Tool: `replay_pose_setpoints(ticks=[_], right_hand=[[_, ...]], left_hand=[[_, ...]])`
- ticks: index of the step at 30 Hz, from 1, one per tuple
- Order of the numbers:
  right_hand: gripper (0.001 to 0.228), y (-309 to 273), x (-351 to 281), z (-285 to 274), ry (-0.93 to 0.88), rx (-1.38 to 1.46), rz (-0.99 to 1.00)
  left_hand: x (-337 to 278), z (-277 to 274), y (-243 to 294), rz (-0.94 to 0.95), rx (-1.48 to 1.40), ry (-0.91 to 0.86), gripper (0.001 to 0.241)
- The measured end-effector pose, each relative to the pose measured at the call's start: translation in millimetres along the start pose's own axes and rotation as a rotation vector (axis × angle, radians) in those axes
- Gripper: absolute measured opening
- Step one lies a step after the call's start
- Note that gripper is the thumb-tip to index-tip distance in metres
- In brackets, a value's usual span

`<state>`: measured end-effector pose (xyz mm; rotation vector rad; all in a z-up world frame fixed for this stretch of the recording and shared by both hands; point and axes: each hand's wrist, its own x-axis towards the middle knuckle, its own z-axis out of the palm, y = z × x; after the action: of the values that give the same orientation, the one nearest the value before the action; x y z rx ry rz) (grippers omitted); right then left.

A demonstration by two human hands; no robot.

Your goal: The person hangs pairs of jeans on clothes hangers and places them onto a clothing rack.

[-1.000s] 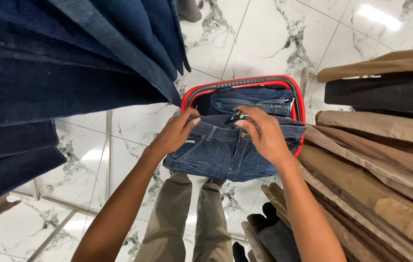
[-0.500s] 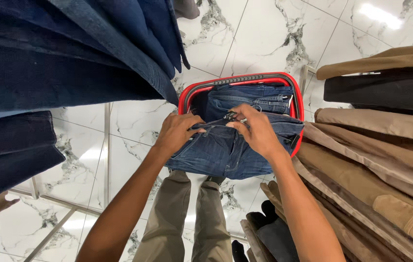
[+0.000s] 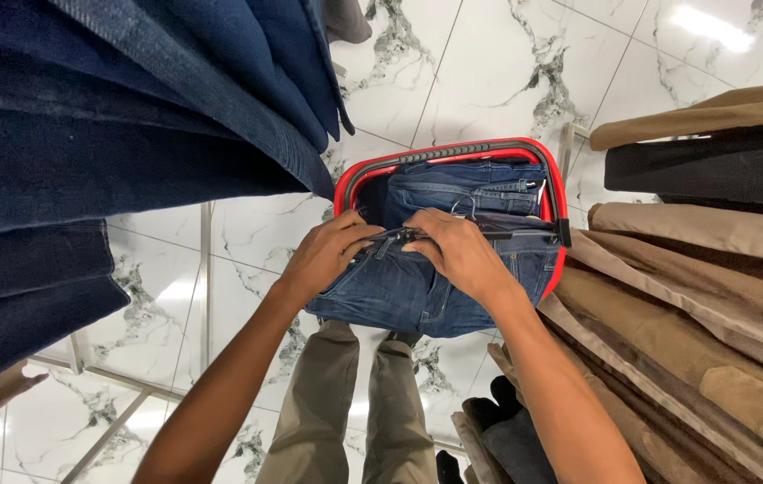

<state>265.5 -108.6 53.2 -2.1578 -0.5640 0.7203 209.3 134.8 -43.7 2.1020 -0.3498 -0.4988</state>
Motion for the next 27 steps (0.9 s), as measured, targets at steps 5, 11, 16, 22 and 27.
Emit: replay_pose_setpoints(ticks=[5, 11, 16, 22, 27], right_hand=[[0.014, 9, 8, 2, 0.005, 0.004, -0.020], [0.014, 9, 10, 5, -0.001, 0.030, -0.024], [0.012, 10, 17, 10, -0.008, 0.043, -0.047], [0.012, 12, 24, 12, 0.013, 0.005, -0.132], [0.012, 17, 22, 12, 0.040, 0.034, -0.115]], left_hand=[[3, -17, 25, -0.011, -0.224, 0.075, 0.015], [-2, 15, -36, 0.049, 0.158, 0.052, 0.021], [2, 6, -16, -0.102, -0.168, 0.085, 0.012], [3, -4, 4, -0.053, -0.299, 0.198, 0.008], [3, -24, 31, -0.100, -0.410, 0.116, 0.013]])
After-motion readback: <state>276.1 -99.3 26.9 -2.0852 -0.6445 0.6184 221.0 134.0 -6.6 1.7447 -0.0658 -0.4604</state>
